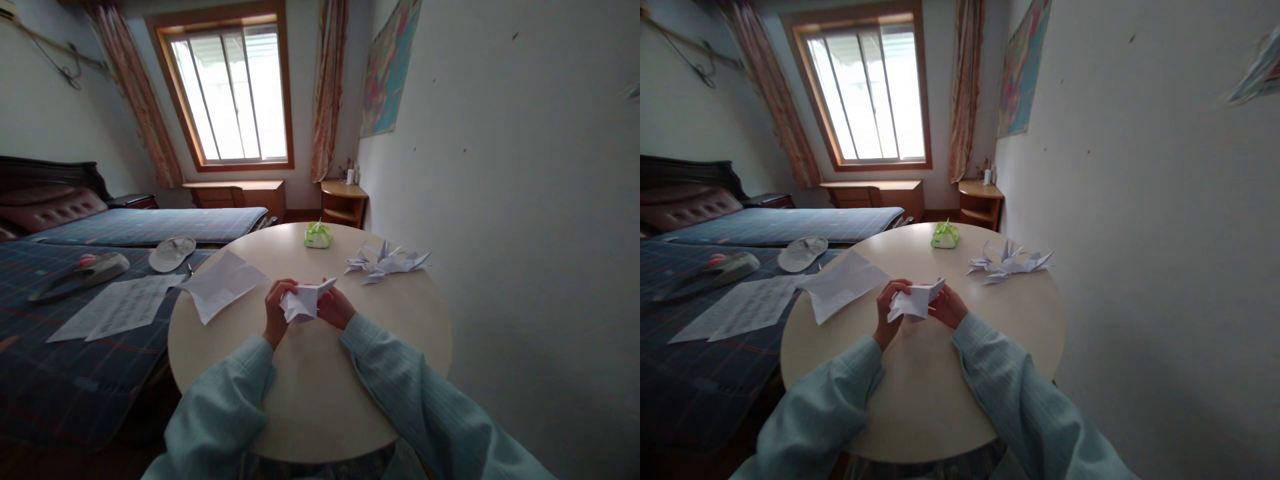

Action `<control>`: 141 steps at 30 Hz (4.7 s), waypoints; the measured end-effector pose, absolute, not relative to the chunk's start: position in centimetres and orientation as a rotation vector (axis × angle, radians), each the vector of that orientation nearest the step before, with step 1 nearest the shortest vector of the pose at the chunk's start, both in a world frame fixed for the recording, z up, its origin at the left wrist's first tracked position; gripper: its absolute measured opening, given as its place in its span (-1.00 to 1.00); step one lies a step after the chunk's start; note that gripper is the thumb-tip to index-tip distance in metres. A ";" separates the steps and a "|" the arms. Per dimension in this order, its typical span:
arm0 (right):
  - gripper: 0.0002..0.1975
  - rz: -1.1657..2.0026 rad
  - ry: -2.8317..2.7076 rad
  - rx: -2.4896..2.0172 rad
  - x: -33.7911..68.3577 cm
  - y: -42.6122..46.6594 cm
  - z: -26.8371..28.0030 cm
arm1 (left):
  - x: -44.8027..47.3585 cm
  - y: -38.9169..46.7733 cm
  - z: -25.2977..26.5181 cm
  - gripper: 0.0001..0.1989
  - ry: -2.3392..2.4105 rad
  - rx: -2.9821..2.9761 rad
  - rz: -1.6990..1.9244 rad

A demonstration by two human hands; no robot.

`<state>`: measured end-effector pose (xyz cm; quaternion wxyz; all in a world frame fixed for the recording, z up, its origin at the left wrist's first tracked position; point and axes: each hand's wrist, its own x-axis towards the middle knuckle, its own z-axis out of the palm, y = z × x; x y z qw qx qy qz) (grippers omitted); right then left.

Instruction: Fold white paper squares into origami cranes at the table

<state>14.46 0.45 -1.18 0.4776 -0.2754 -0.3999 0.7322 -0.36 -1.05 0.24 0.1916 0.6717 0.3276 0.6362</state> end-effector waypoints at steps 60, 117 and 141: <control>-0.49 1.623 -0.805 -0.625 14.4 0.5 -0.4 | -0.1 1.9 -1.4 -0.78 0.904 1.176 1.542; -0.67 1.316 -0.908 -0.790 14.7 0.8 -0.4 | -0.2 1.7 -0.8 -0.72 1.063 1.036 1.817; -0.76 1.214 -0.921 -0.831 14.5 1.0 -1.3 | 0.2 1.1 -0.4 -0.68 1.056 1.162 1.666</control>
